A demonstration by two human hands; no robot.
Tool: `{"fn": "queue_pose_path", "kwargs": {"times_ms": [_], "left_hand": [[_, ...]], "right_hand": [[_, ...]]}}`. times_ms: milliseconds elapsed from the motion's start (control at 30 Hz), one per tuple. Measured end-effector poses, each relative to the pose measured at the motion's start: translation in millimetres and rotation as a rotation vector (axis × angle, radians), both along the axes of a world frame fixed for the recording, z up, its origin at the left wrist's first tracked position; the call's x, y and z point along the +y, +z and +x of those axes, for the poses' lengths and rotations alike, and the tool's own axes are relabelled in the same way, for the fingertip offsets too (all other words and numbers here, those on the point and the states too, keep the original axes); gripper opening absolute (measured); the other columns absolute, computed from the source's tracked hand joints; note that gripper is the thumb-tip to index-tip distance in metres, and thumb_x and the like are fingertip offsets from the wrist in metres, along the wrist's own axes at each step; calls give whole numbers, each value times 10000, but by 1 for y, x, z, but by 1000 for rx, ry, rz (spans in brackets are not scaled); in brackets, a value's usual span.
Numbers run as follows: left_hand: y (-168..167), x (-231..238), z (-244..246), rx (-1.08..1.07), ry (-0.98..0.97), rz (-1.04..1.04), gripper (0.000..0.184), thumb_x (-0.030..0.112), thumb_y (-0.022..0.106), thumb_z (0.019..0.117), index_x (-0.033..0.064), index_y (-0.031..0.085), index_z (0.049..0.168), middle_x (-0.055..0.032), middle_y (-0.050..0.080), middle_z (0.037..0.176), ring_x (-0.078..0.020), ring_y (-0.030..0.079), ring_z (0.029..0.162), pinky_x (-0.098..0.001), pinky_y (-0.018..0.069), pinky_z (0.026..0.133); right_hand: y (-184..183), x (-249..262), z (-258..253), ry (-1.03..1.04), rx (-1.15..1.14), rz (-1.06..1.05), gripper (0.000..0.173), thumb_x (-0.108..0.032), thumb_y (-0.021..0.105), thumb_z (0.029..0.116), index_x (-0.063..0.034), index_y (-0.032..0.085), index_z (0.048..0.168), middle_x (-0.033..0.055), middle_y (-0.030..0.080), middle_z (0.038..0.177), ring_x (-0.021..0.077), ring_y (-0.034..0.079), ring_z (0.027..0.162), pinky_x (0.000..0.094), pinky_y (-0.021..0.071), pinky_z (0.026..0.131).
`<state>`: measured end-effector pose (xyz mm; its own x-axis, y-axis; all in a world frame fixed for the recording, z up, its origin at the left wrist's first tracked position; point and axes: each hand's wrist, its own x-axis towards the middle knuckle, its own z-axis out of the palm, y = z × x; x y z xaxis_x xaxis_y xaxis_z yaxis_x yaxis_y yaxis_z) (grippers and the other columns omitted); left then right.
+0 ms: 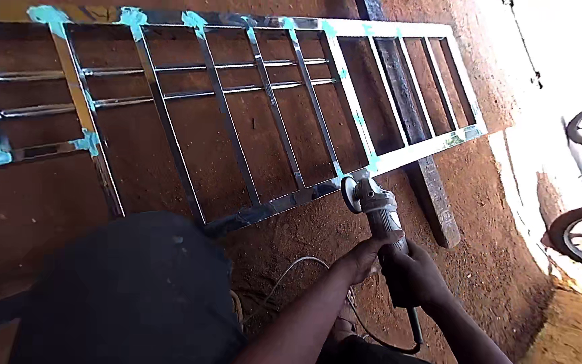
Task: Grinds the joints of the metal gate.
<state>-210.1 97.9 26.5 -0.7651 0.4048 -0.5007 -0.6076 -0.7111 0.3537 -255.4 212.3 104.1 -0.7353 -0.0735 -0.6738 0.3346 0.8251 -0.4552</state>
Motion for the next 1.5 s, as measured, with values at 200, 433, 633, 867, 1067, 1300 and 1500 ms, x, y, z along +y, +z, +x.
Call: {"fn": "queue_pose_path", "kwargs": {"times_ms": [200,433,633,867,1067,1300,1500], "left_hand": [[30,28,-31,-223,55,-142,565,379,752,920,45,582,1343,-188,648,1244,-310,622,1139,-522,509,967],[7,-6,-51,-215,-84,-504,779,527,824,832,13,569,1359,-235,621,1297,-364,588,1229,-579,480,1028],[-31,-3,-51,-283,93,-608,625,463,829,842,16,643,1236,-206,678,1166,-343,640,1119,-563,514,960],[-33,-1,-48,-299,86,-720,616,522,796,851,38,653,1204,-199,684,1119,-342,647,1090,-574,519,924],[-27,-16,-58,-266,53,-737,564,511,796,854,11,679,1088,-193,686,1064,-327,652,1044,-559,521,900],[-32,-23,-48,-190,-40,-732,592,522,786,868,1,666,1122,-198,687,1082,-320,656,1047,-547,522,918],[-38,-12,-50,-211,48,-717,560,500,799,864,14,676,1115,-183,700,1054,-311,668,1030,-544,529,909]], "right_hand": [[4,21,11,161,235,494,625,-506,771,871,-68,610,1286,196,705,980,398,696,914,638,538,786],[-27,-29,17,72,304,475,721,-469,770,887,-7,520,1381,263,638,1240,434,677,1043,628,539,852],[-63,-48,10,176,265,542,695,-369,713,912,-77,428,1475,232,595,1322,411,698,988,589,573,798],[-74,-40,5,267,245,510,790,-348,676,935,-69,304,1573,257,596,1271,415,698,925,599,575,744],[-62,-57,-4,274,222,538,602,-382,649,957,-35,433,1399,259,620,1166,432,699,923,600,577,720],[-70,-62,9,230,203,588,727,-456,667,939,-4,414,1449,265,604,1208,407,704,937,567,588,756],[-71,-53,1,302,194,618,756,-478,668,931,-21,395,1469,253,617,1199,392,711,941,558,589,759]]}}
